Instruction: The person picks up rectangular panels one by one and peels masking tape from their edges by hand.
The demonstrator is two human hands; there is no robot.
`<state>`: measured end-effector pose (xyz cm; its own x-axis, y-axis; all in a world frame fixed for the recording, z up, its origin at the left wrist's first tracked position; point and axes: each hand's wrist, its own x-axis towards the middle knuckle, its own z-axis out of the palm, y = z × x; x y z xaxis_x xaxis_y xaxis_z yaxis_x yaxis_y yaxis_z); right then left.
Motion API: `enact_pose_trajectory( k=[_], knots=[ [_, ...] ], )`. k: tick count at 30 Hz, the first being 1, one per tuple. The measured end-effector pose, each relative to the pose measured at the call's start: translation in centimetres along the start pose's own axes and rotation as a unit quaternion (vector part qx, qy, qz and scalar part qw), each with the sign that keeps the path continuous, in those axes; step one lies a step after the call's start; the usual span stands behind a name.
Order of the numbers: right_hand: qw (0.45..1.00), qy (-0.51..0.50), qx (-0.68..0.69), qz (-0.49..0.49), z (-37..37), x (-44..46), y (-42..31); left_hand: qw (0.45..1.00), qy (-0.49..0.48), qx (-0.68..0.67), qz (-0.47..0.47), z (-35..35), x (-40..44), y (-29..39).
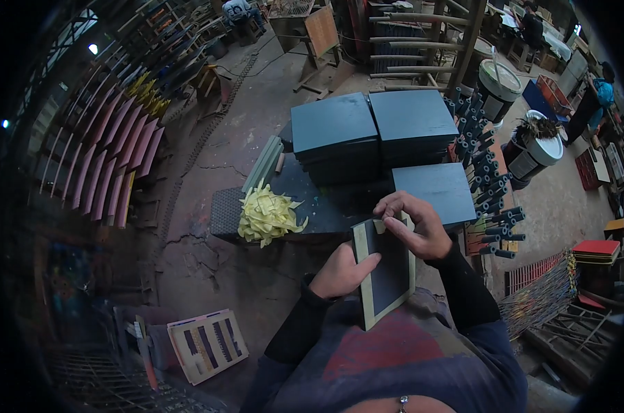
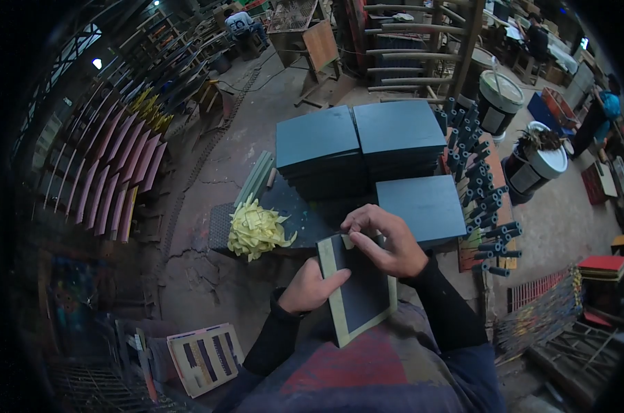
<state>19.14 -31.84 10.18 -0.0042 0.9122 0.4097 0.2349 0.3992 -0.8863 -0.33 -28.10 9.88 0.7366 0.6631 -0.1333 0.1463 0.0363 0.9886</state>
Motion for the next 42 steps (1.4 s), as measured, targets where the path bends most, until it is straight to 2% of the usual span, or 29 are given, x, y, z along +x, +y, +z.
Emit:
enact_pose_trajectory(
  k=[2, 4, 8, 9, 12, 16, 17, 20, 23, 30, 42],
  knots=[
    [1.0, -0.006, 0.006, 0.017, -0.5, -0.5, 0.2, 0.999, -0.012, 0.017, -0.04, -0.3, -0.1, 0.3],
    [0.999, 0.016, -0.006, -0.034, -0.9, -0.8, 0.4, 0.999, -0.007, 0.02, -0.038, -0.4, -0.1, 0.1],
    [0.996, 0.079, -0.022, -0.028, -1.8, -1.3, 0.5, 0.999, 0.014, 0.035, -0.018, -0.3, -0.3, 0.0],
    [0.994, 0.058, -0.091, -0.013, -1.8, -1.2, 0.0, 0.999, 0.012, 0.035, -0.018, -0.2, -0.2, -0.1],
    [0.989, 0.008, -0.142, 0.035, 0.1, -0.6, -2.7, 0.997, 0.04, 0.054, 0.026, 0.1, -0.1, -0.2],
    [0.973, 0.009, -0.218, -0.071, 1.4, -0.3, -1.3, 0.996, 0.028, 0.078, 0.014, 0.1, 0.0, 0.0],
    [0.97, 0.043, -0.218, -0.099, 1.8, -0.1, -1.1, 0.996, 0.039, 0.082, 0.021, 0.1, 0.0, 0.0],
    [0.975, 0.077, -0.183, -0.101, 1.9, -0.4, -0.2, 0.998, 0.043, 0.036, 0.027, 0.1, -0.2, 0.0],
    [0.984, 0.074, -0.151, -0.055, 1.5, -0.3, -0.5, 0.998, 0.04, 0.043, 0.001, -0.1, -0.5, 0.0],
    [0.99, 0.065, -0.122, -0.019, 0.6, -0.5, -0.5, 0.999, 0.044, 0.01, -0.005, -0.3, -0.6, -0.1],
    [0.987, 0.108, -0.118, 0.005, -1.3, -1.0, -0.9, 0.992, 0.111, 0.027, 0.047, -1.9, -1.1, 0.0]
  ],
)
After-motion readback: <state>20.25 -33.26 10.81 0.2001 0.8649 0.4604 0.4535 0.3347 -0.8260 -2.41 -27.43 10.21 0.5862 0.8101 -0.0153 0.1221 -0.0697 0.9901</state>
